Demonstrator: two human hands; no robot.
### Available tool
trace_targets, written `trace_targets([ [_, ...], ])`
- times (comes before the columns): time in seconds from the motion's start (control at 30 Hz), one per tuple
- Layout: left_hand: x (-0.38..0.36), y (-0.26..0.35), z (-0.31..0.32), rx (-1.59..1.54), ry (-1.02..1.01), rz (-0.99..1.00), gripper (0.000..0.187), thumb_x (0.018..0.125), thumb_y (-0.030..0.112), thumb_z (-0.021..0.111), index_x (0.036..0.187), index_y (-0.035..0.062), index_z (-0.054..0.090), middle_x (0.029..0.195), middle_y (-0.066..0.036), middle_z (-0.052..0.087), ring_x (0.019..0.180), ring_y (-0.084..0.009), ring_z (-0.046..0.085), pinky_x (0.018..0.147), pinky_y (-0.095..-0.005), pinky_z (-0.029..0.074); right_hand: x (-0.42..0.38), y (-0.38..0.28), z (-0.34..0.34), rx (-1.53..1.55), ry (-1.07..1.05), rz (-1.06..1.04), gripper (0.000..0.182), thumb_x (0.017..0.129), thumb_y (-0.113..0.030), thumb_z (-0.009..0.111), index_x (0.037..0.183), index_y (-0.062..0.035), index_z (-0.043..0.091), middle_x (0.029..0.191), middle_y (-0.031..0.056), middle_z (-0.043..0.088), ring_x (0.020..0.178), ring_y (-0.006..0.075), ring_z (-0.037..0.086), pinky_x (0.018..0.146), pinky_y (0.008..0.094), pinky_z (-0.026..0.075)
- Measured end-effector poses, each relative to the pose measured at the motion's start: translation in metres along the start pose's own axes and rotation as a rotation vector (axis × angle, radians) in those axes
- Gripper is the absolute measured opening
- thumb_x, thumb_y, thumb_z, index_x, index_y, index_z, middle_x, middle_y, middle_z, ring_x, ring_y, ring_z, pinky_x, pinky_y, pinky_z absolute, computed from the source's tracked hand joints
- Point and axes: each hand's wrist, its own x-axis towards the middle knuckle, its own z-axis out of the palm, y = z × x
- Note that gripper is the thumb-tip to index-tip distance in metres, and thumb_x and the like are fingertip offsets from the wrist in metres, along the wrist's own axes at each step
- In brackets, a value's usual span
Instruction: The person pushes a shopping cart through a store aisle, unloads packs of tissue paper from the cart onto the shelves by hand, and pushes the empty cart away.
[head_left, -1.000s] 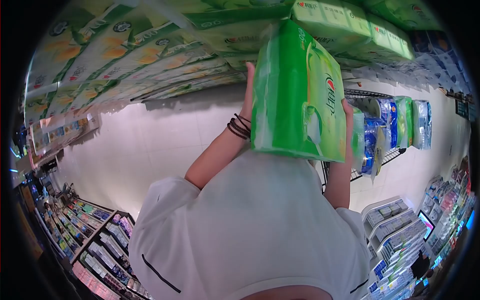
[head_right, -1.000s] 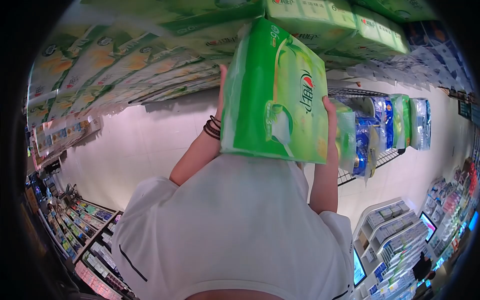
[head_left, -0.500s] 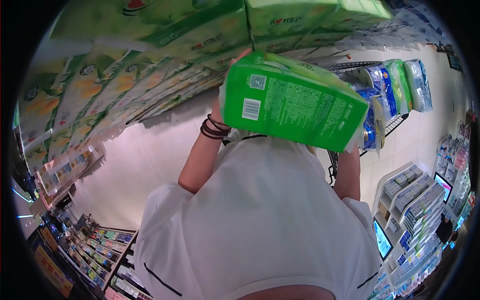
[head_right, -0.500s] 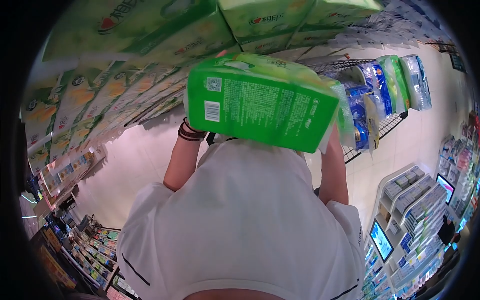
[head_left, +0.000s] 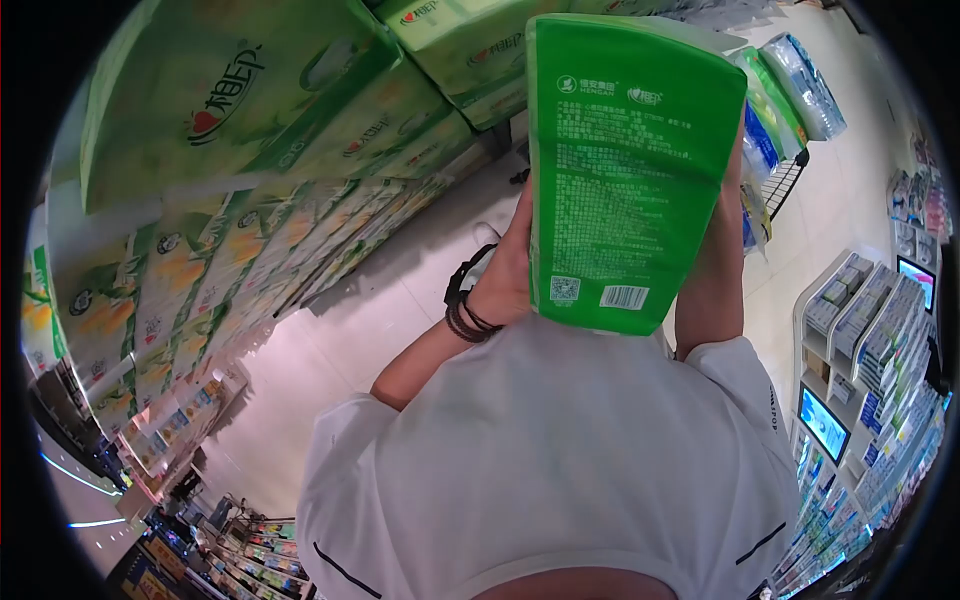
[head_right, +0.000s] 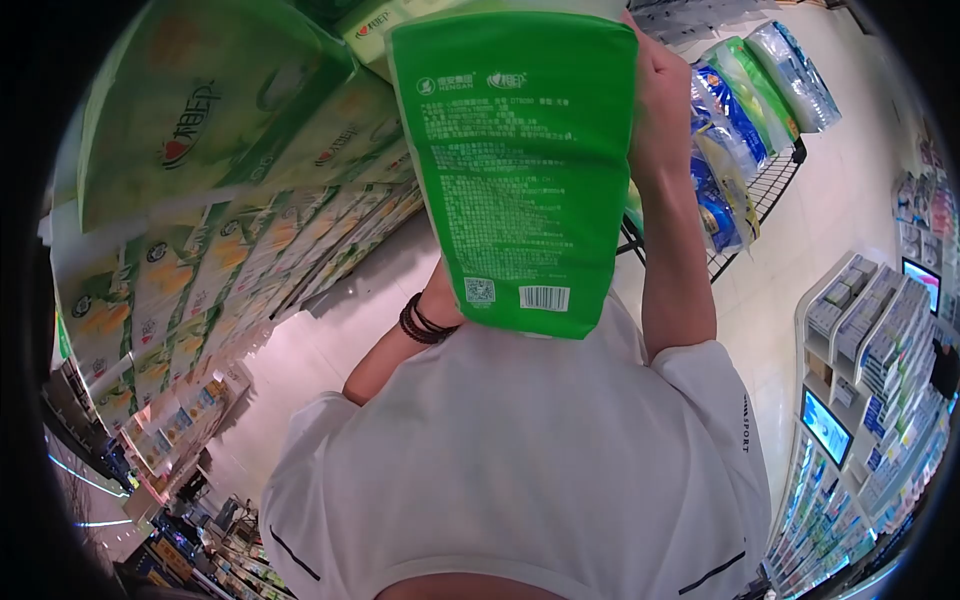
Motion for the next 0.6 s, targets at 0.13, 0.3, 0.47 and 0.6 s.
trace_targets([
  [0.13, -0.006, -0.019, -0.011, -0.02, 0.023, -0.005, 0.133, 0.075, 0.033, 0.093, 0.167, 0.0095, 0.0, 0.17, -0.011, 0.021, 0.152, -0.0232, 0.031, 0.124, -0.0421, 0.029, -0.002, 0.019, -0.001, -0.035, 0.018, 0.014, 0.035, 0.105, -0.033, 0.055, 0.1, -0.0017, 0.069, 0.079, -0.0012, 0.061, 0.068, 0.0065, 0.052, 0.06, 0.0253, 0.044],
  [0.3, -0.006, -0.015, -0.009, -0.064, 0.027, -0.055, 0.128, 0.078, 0.029, 0.091, 0.167, 0.0097, 0.0, 0.169, -0.011, 0.022, 0.153, -0.0227, 0.03, 0.124, -0.0413, 0.028, -0.007, 0.03, -0.003, -0.065, 0.02, 0.025, 0.027, 0.103, -0.028, 0.057, 0.1, -0.0021, 0.066, 0.081, -0.0006, 0.06, 0.069, 0.0075, 0.052, 0.06, 0.0268, 0.045],
  [0.47, -0.001, -0.001, -0.001, -0.066, 0.024, -0.035, 0.126, 0.081, 0.024, 0.088, 0.167, 0.0104, -0.002, 0.171, -0.01, 0.02, 0.153, -0.0226, 0.029, 0.124, -0.0405, 0.027, -0.006, 0.037, -0.011, -0.09, 0.02, 0.019, 0.02, 0.101, -0.022, 0.059, 0.1, -0.0026, 0.063, 0.083, -0.0001, 0.059, 0.071, 0.0085, 0.052, 0.061, 0.0284, 0.046],
  [0.6, -0.001, 0.004, 0.002, -0.071, 0.037, -0.038, 0.126, 0.081, 0.023, 0.088, 0.167, 0.0101, -0.003, 0.171, -0.01, 0.018, 0.154, -0.022, 0.027, 0.124, -0.0396, 0.025, -0.004, 0.035, -0.008, -0.072, 0.031, 0.04, 0.02, 0.101, -0.022, 0.058, 0.097, -0.0026, 0.063, 0.081, -0.0012, 0.058, 0.07, 0.0076, 0.051, 0.059, 0.028, 0.045],
])
